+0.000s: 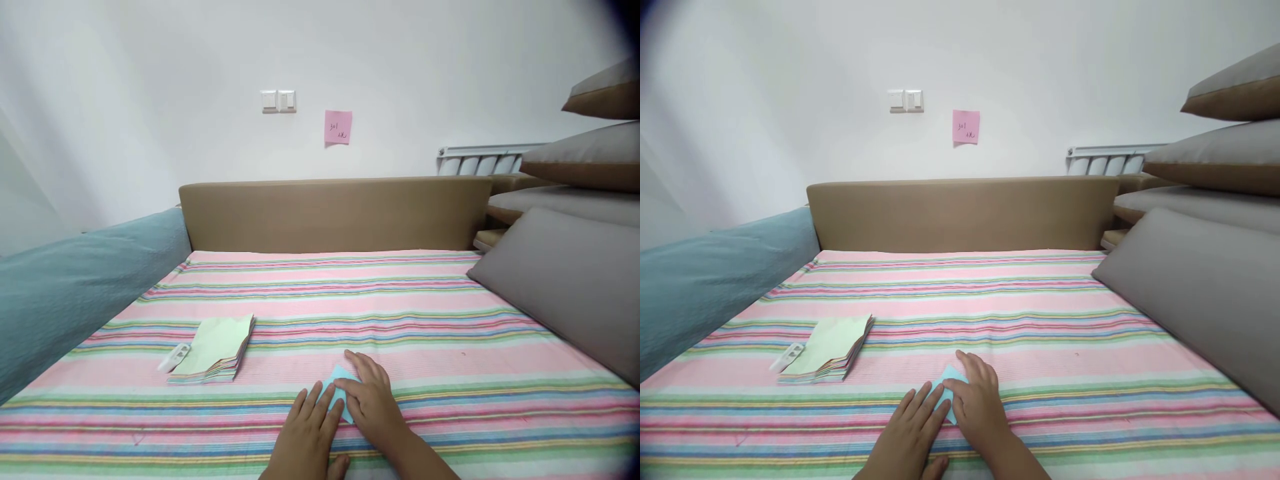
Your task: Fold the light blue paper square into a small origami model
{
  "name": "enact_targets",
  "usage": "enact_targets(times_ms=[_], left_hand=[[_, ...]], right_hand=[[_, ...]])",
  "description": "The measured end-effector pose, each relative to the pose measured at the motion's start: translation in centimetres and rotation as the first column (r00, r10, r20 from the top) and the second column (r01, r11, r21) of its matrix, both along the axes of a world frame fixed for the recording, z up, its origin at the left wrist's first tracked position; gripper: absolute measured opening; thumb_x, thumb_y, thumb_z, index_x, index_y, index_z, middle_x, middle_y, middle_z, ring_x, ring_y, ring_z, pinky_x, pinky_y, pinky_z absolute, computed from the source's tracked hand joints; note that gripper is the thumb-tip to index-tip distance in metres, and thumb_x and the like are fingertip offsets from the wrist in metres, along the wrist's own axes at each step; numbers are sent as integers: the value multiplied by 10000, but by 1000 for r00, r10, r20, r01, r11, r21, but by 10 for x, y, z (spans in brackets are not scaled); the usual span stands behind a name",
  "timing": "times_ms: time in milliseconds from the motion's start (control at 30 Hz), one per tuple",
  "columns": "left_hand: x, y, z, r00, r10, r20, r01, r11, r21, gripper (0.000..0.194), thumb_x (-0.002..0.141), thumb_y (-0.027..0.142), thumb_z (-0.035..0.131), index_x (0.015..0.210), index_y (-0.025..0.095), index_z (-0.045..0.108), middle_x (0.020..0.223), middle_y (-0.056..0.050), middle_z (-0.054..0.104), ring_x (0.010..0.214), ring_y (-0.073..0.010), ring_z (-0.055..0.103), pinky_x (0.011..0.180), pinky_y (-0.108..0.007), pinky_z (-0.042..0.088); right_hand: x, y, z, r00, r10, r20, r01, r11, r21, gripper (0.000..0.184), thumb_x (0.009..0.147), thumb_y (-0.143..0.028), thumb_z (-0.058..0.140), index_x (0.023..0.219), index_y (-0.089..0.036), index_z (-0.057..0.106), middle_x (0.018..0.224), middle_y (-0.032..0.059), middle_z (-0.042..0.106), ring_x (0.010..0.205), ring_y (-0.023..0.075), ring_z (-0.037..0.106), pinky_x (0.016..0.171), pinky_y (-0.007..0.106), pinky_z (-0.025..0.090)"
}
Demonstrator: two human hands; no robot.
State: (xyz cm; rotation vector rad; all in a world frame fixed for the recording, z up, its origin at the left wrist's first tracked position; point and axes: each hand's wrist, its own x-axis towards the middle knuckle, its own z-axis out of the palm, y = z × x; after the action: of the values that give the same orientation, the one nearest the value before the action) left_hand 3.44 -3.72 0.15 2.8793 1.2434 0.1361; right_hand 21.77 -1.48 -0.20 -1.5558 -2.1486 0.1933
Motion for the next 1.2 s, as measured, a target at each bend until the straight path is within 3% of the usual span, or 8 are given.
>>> enact_targets(times_ms=[367,633,867,1033,1200], left_hand=[[-1,1,-4,1000,0,29,0,1000,-4,733,780,440,573,1411,271,242,1461,-45,278,1331,-323,232,1064,-502,243],[-1,1,-3,1000,-1,16,1,1000,-1,742,776,422,582,1412,262,236,1461,-56,271,1326,-329,240,1056,-515,255],[-2,2,-5,1000,-5,18,5,1000,-11,758,767,428,588,1415,267,229,1464,-50,267,1330,-325,231,1066,-504,242],[-3,3,-7,999,-20,26,20,1000,21,749,766,435,587,1409,275,240,1473,-42,243,1328,-326,237,1060,-503,255],[-3,2,-9,1000,-10,21,10,999,32,739,763,437,585,1403,270,258,1466,-47,268,1327,-326,242,1058,-503,252]], right_hand=[[-1,3,-1,998,-61,-19,60,997,-38,408,755,-178,468,1096,-327,635,1427,19,356,1290,301,308,1024,517,254],[1,2,-2,998,59,1,-59,997,-47,496,745,-118,435,1135,-385,588,1472,-22,265,1337,269,230,1043,509,234],[5,1,1,997,30,-73,-30,1000,-7,454,783,-191,437,1220,-249,545,1455,51,304,1322,269,263,1062,473,270],[9,-11,5,992,125,-9,-125,992,20,363,822,-218,424,1117,-303,617,1449,22,316,1321,271,268,1055,477,278],[10,-16,5,998,56,25,-55,998,-15,394,834,-240,434,1197,-325,562,1454,28,308,1323,279,270,1049,478,286]])
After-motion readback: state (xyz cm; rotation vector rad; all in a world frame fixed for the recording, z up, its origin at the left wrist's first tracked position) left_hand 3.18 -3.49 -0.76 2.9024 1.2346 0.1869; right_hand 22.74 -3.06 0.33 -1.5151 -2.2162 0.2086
